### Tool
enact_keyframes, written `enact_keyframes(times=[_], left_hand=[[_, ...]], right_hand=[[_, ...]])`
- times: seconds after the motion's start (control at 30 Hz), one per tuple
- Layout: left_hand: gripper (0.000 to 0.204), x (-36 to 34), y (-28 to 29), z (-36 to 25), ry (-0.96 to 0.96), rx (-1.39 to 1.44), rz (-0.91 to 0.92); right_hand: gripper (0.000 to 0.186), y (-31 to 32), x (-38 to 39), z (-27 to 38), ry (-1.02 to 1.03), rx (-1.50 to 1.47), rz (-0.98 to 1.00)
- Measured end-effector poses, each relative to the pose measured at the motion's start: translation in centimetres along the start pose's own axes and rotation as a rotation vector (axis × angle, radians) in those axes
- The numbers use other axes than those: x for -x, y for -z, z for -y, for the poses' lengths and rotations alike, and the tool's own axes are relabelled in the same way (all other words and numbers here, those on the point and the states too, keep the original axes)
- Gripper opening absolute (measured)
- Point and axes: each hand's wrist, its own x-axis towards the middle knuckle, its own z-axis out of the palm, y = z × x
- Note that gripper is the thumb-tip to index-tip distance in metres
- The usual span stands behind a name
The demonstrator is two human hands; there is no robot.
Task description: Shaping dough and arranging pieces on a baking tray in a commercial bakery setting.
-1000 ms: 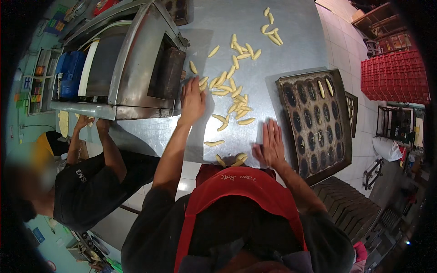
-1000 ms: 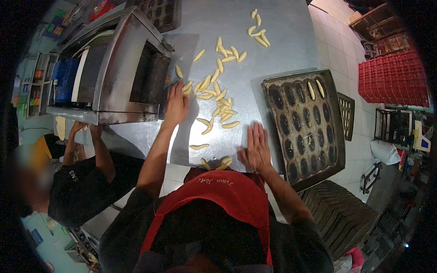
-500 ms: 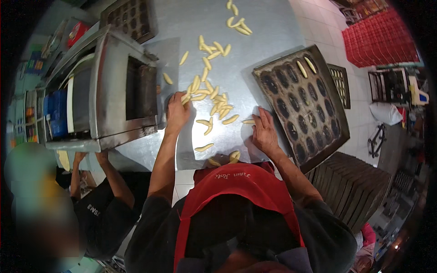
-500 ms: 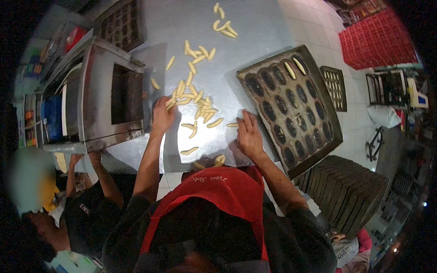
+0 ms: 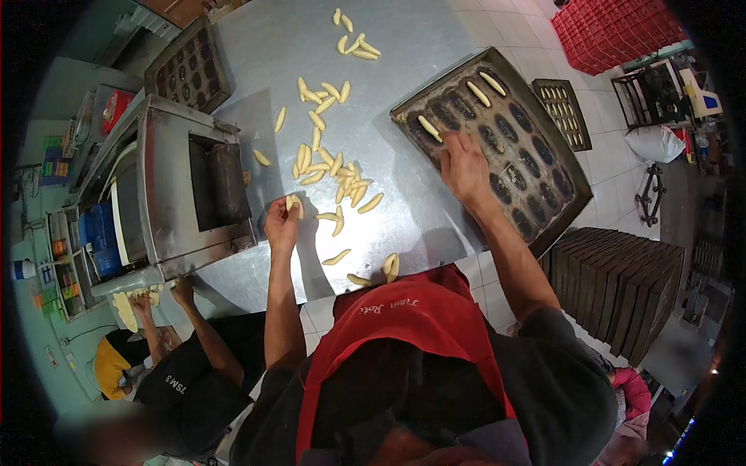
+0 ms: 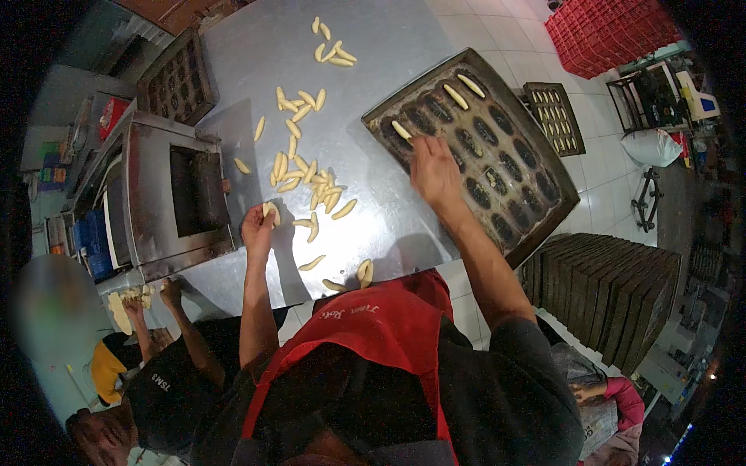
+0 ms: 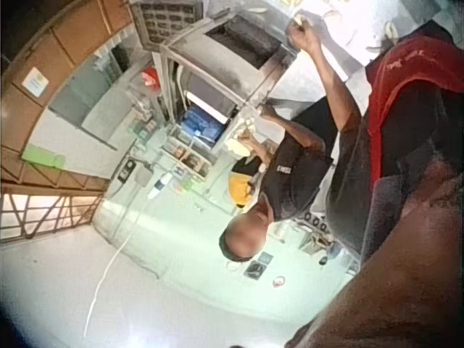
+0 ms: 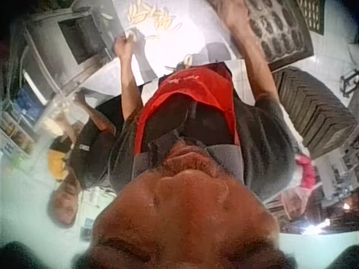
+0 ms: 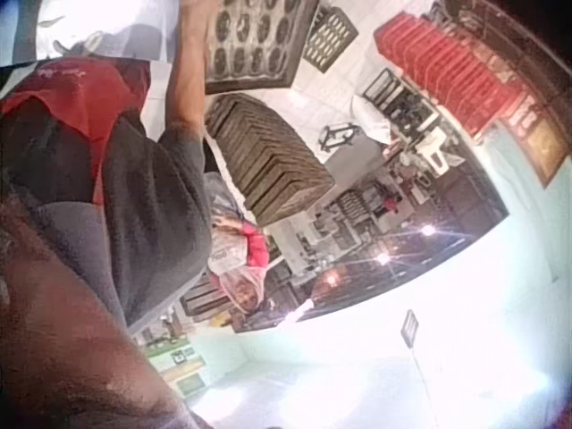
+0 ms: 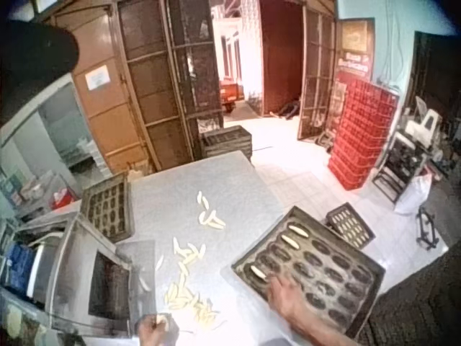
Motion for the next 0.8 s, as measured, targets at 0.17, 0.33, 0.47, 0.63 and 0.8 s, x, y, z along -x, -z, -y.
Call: enact_keyframes(times=[0.17, 0.33, 0.47, 0.63, 0.8], left_hand=[[0.039, 0.8, 1.0, -3.0, -0.122, -0.419, -0.063], [0.032, 6.8, 0.5, -5.0, -0.559, -0.326, 0.109], [0.039, 13.5, -0.5, -6.2, -0.544, -0.228, 0.674], [0.037, 14.9, -0.4, -5.4, -0.704, -0.452, 0.918], [0.012, 14.4, -0.3, -4.3, -0.309, -0.180, 0.741]], right_hand=[[0.031, 0.2, 10.1, 6.9, -0.186, -0.411, 0.497], [0.051, -0.1, 18.3, 13.7, -0.245, -0.253, 0.545], [0.049, -1.0, 20.6, 14.6, -0.387, -0.245, 0.383], [0.042, -0.3, 20.3, 16.3, -0.544, -0.121, 0.614], [0.039, -0.5, 21.8, 15.2, -0.689, -0.225, 0.539]])
